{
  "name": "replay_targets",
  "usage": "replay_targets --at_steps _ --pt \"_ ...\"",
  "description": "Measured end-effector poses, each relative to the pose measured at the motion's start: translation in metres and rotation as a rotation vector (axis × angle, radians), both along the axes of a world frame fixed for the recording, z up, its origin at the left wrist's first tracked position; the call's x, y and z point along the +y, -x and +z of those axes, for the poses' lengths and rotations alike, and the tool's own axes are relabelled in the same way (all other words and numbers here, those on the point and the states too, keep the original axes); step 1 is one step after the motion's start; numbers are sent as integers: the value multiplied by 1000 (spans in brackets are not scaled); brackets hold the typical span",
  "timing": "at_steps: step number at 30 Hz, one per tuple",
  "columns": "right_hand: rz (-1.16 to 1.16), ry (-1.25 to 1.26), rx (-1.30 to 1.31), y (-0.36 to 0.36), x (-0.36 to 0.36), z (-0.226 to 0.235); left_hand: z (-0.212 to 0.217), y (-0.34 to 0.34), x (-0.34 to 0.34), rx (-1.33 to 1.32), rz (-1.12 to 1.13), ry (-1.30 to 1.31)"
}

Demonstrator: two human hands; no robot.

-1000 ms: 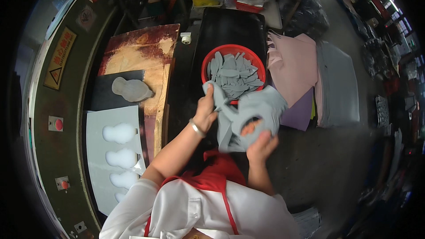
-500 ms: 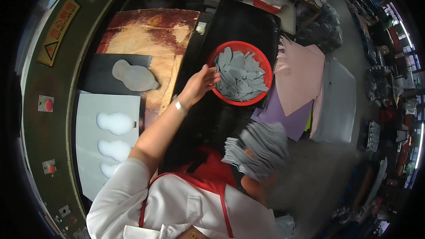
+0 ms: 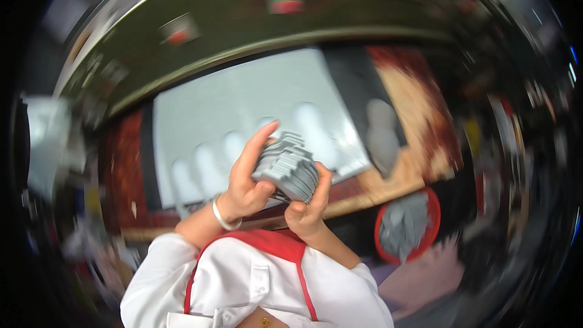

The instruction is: The person unpacks a plastic-wrapped template, places it on a cutting machine, and uses a handheld tool to press and cut multiple shapes from a sheet of material. The cut pieces are collected and placed into a red bin.

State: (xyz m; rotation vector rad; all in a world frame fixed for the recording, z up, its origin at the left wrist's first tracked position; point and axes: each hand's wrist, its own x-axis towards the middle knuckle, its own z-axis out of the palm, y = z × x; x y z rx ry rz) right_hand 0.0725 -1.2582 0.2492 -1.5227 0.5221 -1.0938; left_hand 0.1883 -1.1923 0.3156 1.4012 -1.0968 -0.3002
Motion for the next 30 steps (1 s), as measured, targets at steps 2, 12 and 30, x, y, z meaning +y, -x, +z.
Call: replay_targets --at_steps 2,12,30 --pt "401 -153 -40 -20 21 15 8 -34 41 27 68 -34" --pt "2008 -652 -97 -161 121 83 43 -104 241 201 -62 57" --pt "1776 -100 -4 -194 382 22 10 -39 433 -440 1287 -360"
